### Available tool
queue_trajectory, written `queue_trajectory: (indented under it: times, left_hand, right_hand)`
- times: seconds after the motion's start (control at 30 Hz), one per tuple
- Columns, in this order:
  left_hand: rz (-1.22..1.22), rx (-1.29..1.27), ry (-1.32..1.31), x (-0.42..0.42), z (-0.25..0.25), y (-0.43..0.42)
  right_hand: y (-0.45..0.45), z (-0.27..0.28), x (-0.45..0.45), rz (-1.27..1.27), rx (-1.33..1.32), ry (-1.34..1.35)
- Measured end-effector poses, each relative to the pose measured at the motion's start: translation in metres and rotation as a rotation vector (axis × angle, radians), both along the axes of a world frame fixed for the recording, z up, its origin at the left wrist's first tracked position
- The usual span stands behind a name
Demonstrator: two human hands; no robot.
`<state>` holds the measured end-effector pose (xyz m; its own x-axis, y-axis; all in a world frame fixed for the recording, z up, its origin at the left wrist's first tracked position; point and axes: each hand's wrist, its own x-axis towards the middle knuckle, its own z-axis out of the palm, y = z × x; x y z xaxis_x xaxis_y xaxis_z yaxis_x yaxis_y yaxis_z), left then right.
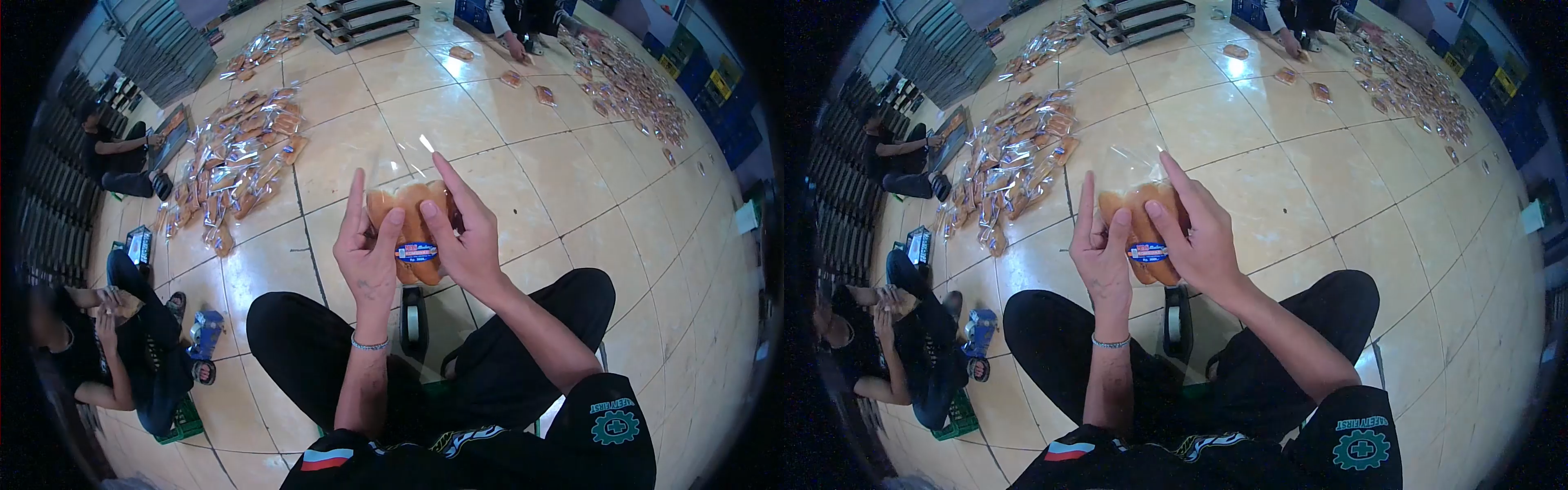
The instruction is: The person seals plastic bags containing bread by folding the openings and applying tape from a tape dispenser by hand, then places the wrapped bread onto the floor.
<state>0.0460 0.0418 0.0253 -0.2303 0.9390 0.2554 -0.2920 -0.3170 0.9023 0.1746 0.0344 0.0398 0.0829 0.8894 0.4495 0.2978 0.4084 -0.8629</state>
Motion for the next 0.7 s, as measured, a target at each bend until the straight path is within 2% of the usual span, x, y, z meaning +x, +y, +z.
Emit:
queue_trajectory:
  times: [0.07,0.13,0.23,0.4,0.47,0.63,0.7]
  left_hand:
    - [-0.001,0.039,-0.013,0.000,-0.002,0.001]
    - [-0.133,0.084,0.093,-0.011,-0.005,0.000]
    - [-0.143,0.198,0.041,-0.014,-0.003,0.001]
    - [-0.044,0.111,0.001,-0.015,0.003,-0.006]
    - [0.006,0.119,-0.008,-0.015,0.004,-0.007]
    - [-0.064,0.126,0.013,-0.019,0.019,-0.012]
    - [-0.033,0.098,0.032,-0.020,0.026,-0.016]
  right_hand:
    - [0.002,0.002,0.004,0.015,-0.025,0.049]
    - [0.005,0.001,0.007,0.034,-0.052,0.099]
    - [0.008,-0.004,0.008,0.135,-0.065,0.258]
    - [0.004,0.000,0.006,0.265,-0.122,0.397]
    - [0.003,0.002,0.005,0.280,-0.138,0.413]
    - [0.006,0.000,0.009,0.343,-0.146,0.484]
    - [0.008,0.001,0.010,0.374,-0.080,0.354]
